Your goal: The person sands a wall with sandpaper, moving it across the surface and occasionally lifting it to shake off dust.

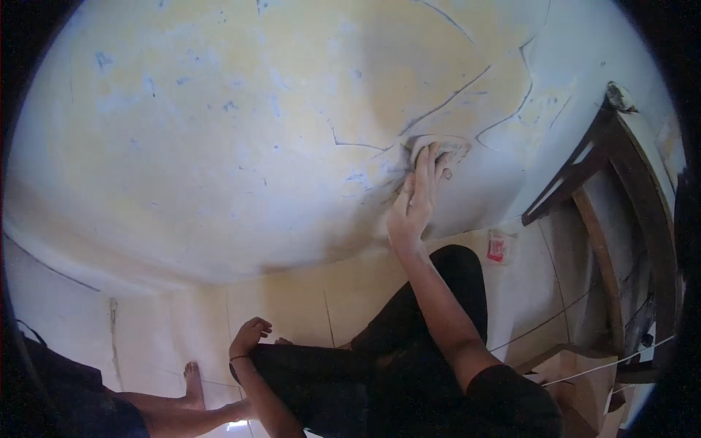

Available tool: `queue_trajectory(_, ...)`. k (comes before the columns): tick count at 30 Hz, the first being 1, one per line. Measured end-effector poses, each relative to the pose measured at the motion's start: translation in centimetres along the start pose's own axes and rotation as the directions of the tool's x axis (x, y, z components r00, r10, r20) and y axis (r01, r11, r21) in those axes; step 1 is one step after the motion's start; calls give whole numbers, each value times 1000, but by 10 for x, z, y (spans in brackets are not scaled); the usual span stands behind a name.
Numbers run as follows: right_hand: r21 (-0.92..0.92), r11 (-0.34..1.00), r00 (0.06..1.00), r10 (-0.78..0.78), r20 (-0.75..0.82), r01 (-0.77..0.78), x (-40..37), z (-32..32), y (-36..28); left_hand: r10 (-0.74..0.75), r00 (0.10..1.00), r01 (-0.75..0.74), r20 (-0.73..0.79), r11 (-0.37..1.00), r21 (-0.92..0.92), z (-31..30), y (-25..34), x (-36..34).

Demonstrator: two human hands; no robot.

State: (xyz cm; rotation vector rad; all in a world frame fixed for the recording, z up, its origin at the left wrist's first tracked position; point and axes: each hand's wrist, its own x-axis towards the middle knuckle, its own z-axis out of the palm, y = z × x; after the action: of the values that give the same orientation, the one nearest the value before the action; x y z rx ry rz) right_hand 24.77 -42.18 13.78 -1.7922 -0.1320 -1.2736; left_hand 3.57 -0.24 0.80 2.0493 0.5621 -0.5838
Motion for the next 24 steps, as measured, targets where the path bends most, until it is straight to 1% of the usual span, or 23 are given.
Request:
queue_trajectory(1,68,998,999,20,-43,-17,6,-4,-7,-4,1000,4,13,999,36,-1,-2,1)
queue_trajectory(2,154,986,994,80,-73,-68,12,-10,-14,-11,1000,10,22,997,71,-2,-5,2)
queue_trajectory(4,329,930,971,211,-111,-165,21,-25,-27,64,997,-66,39,997,38,-2,-13,7)
queue_trajectory(5,424,876,945,304,-120,-228,27,-32,-33,105,993,-106,49,994,25,-2,-15,9)
queue_trajectory(7,597,737,873,472,-122,-316,42,-48,-43,96,995,-96,-13,995,26,-1,-15,5)
queue_trajectory(8,693,638,838,538,-90,-335,50,-56,-51,93,995,-92,-40,995,28,-1,-14,3)
queue_trajectory(10,847,404,763,646,4,-347,60,-69,-62,113,992,-112,-49,993,23,-1,-15,2)
queue_trajectory(13,922,113,716,667,206,-371,62,-82,-54,104,994,-102,-41,994,46,1,-20,6)
queue_trajectory(16,914,-207,631,670,392,-348,71,-94,-55,137,990,-136,-27,990,49,-2,-32,12)
queue_trajectory(19,930,-233,668,648,366,-283,82,-104,-68,99,994,-95,-54,994,59,1,-25,9)
queue_trajectory(22,942,-128,707,631,318,-310,80,-109,-60,30,998,-26,-59,997,69,3,-13,3)
queue_trajectory(24,951,-68,721,637,274,-301,82,-111,-55,70,997,-66,-33,993,95,1,-22,10)
